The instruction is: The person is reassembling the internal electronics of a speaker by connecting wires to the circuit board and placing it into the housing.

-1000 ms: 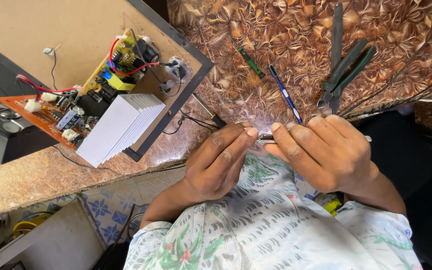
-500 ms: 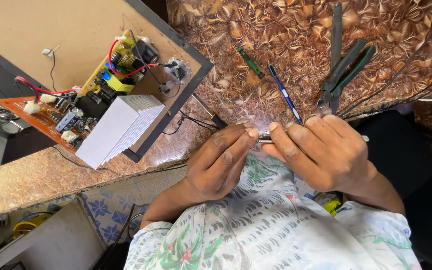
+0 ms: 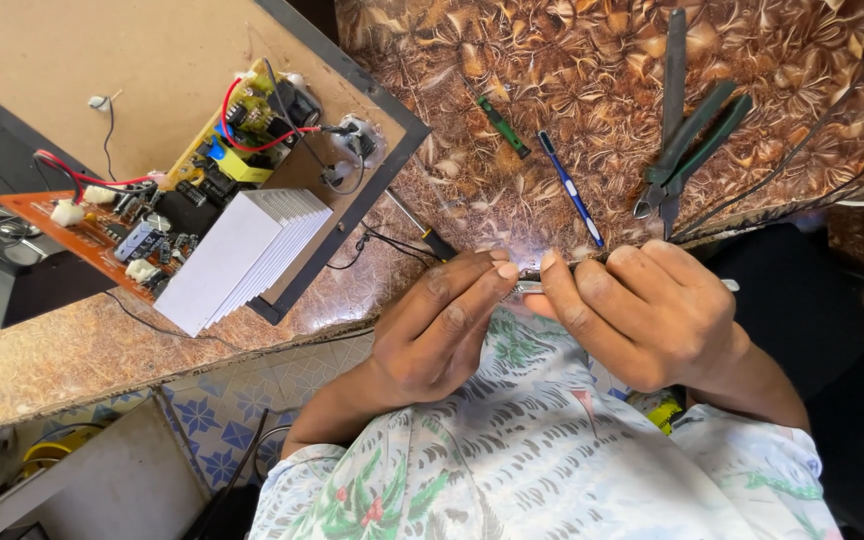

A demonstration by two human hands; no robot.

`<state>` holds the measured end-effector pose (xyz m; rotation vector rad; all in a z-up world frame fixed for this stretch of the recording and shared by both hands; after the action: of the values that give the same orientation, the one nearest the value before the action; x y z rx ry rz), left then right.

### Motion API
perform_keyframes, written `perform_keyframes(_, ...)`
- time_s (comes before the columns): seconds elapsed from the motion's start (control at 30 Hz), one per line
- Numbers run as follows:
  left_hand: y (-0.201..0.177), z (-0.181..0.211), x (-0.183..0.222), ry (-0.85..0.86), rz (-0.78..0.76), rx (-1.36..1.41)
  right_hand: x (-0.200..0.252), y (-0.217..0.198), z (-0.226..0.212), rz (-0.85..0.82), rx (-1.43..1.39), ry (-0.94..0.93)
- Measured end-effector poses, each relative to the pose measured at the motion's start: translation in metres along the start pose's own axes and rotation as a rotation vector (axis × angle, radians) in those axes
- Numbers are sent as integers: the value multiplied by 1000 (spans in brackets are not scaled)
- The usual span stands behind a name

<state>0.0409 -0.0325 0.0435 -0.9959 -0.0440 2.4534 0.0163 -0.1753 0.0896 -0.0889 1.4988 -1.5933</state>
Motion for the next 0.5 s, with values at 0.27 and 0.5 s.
perform_keyframes(0.27, 0, 2, 1, 15, 24, 16, -2, -3, -3, 34, 10, -26)
perform_keyframes(0.5, -1, 2, 4, 12, -3, 34, 2, -3, -6, 54, 18, -45)
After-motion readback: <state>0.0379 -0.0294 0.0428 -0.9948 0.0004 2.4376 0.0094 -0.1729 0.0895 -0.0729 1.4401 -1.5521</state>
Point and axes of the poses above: each hand's wrist, its own x-axis away from the middle knuckle, its own y-axis out of the palm, z = x × y, the point moved 7 cm from there along -x, towards the middle knuckle, and after that the axes turned 10 degrees about x, right-handed, at the moved point
